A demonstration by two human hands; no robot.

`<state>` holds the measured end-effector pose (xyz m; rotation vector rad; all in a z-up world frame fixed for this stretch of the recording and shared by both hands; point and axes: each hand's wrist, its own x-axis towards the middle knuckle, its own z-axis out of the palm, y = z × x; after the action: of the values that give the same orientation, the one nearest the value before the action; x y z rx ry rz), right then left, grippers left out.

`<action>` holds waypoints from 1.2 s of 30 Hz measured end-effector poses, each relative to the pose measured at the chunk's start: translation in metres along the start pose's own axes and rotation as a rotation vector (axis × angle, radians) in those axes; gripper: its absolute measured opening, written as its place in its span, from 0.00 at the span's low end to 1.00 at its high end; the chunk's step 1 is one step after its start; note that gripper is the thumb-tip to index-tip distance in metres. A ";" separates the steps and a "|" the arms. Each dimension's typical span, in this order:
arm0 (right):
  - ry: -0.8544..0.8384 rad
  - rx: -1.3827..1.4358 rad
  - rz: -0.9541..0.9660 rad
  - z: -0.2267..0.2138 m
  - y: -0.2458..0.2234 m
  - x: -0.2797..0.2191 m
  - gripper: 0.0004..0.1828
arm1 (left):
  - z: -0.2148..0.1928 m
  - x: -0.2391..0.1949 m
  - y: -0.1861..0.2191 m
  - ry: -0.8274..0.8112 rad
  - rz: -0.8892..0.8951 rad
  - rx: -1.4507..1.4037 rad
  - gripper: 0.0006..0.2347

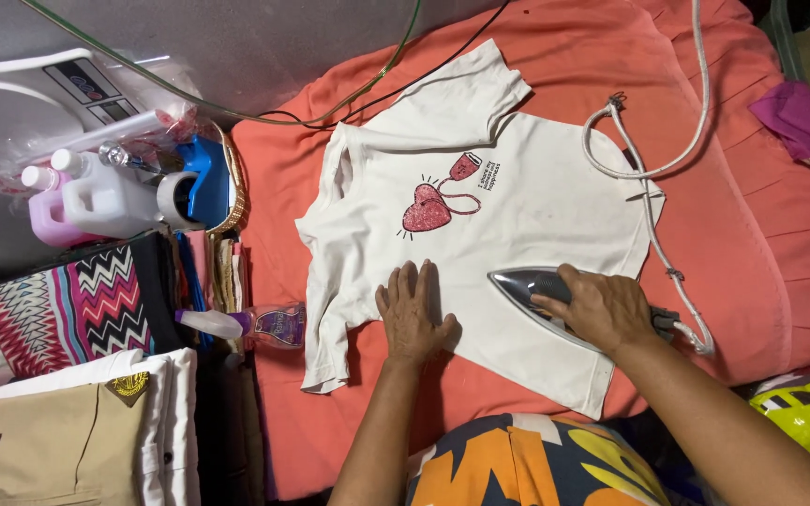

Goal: Ironing a white t-shirt and folding a tan shirt.

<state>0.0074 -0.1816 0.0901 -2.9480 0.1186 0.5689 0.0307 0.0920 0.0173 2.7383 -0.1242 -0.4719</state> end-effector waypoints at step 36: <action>0.125 -0.035 0.088 -0.047 0.018 0.169 0.32 | 0.001 0.100 -0.017 0.282 0.082 -0.001 0.30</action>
<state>0.1785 -0.2150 0.0675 -3.0237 0.2557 0.4006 0.1247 0.0934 -0.0207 2.7525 -0.1622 -0.0615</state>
